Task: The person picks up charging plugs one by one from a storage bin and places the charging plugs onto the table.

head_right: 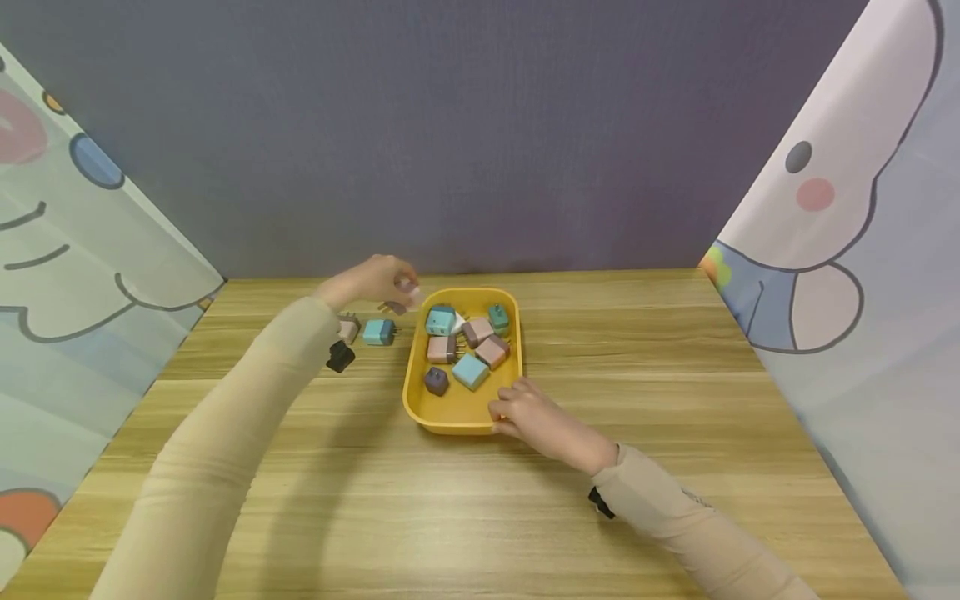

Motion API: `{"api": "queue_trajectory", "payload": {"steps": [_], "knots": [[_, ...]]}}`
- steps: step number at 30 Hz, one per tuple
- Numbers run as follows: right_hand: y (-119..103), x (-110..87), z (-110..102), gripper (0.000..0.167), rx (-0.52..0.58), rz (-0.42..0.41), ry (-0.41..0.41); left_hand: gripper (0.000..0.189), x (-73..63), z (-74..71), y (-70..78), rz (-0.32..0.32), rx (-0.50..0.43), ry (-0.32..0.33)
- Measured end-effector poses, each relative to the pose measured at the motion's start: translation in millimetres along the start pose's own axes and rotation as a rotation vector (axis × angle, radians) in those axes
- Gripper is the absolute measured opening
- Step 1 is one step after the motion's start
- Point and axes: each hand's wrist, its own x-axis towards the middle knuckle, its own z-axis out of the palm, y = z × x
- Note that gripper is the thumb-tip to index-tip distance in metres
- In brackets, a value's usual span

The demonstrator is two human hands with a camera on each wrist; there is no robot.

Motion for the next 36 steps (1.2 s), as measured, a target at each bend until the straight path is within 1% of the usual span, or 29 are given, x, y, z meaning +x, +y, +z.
{"api": "queue_trajectory", "payload": {"steps": [5,10,14,21,23,27,32,36], "knots": [[0,-0.5,1,0.013,-0.003,-0.012,0.021,0.042,-5.6,-0.6,-11.6,-0.003,-0.018,0.013],[1,-0.3,2,0.014,-0.018,-0.036,0.051,0.041,-12.0,-1.7,-22.4,0.01,0.018,0.048],[1,-0.2,3,0.013,-0.016,-0.032,0.045,0.04,-15.9,-1.4,-30.3,0.009,0.022,0.054],[1,0.8,2,0.013,-0.009,-0.02,0.023,0.039,-25.2,1.0,-39.1,-0.036,-0.019,0.039],[0,1.0,1,0.014,-0.008,-0.02,0.023,0.039,-26.5,2.0,-42.3,-0.042,-0.016,0.039],[0,0.9,1,0.014,-0.01,-0.02,0.023,0.038,-28.3,3.8,-50.7,-0.022,0.028,0.075],[1,0.1,1,0.013,-0.009,-0.012,0.017,0.038,-31.5,4.1,-61.1,0.006,0.054,0.137],[1,-0.5,1,0.013,-0.009,-0.008,0.012,0.036,-33.9,4.4,-70.6,0.016,0.071,0.171]]}}
